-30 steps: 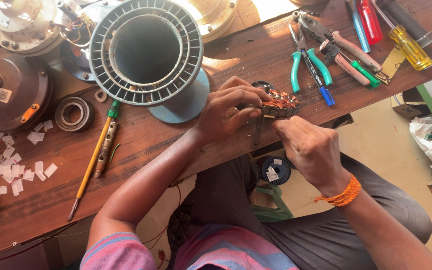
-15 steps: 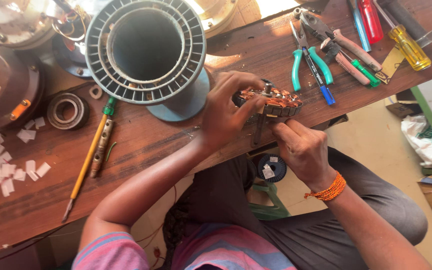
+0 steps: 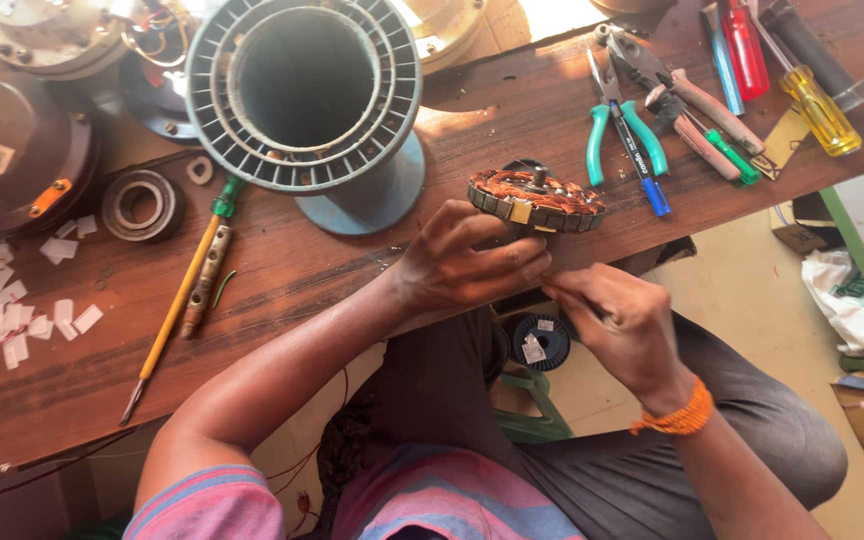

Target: The person works on a copper-wound motor armature at a workbench, fitting insulating material into the armature slots and pressing it in place by hand. They mark the armature with a marker, then use pliers to trim and adjust the insulation pieces while rotating the armature.

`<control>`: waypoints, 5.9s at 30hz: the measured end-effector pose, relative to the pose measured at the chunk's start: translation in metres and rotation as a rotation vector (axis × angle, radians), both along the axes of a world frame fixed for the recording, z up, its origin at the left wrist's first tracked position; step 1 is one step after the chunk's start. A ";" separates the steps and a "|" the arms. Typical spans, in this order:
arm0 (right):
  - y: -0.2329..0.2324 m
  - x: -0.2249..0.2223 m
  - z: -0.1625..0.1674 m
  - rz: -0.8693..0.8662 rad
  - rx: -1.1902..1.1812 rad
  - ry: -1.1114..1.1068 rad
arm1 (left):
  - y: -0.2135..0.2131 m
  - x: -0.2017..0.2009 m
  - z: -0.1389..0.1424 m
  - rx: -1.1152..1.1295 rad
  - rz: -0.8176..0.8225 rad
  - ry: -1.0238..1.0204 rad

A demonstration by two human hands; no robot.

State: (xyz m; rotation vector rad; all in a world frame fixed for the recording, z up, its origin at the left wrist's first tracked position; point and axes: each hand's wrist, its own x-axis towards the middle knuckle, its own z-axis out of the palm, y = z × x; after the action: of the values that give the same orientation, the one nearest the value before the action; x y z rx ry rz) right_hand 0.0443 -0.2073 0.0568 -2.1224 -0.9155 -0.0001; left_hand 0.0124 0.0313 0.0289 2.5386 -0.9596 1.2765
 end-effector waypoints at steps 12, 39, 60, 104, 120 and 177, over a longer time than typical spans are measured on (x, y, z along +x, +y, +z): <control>0.026 0.033 0.065 0.012 -0.084 -0.277 | -0.023 -0.001 -0.023 -0.746 -0.045 0.336; -0.016 0.076 0.051 -0.180 0.115 0.536 | 0.002 0.029 0.012 -0.535 -0.370 0.577; 0.011 -0.004 0.041 -0.113 -0.071 -0.059 | 0.014 0.031 0.023 -0.669 -0.381 0.828; 0.046 0.073 0.055 0.008 0.063 0.217 | -0.051 -0.017 -0.021 -1.279 0.078 0.574; 0.052 0.108 0.019 0.028 0.190 0.454 | -0.093 -0.007 -0.028 -1.667 0.172 0.618; 0.010 0.021 0.063 0.017 -0.082 -0.203 | -0.001 -0.002 -0.013 -0.309 -0.174 0.219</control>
State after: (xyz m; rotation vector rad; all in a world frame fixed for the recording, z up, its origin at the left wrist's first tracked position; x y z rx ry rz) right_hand 0.0651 -0.1976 0.1202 -2.2194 -1.0678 -0.1752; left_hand 0.0107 0.0300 0.0163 2.2458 -0.8415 0.9865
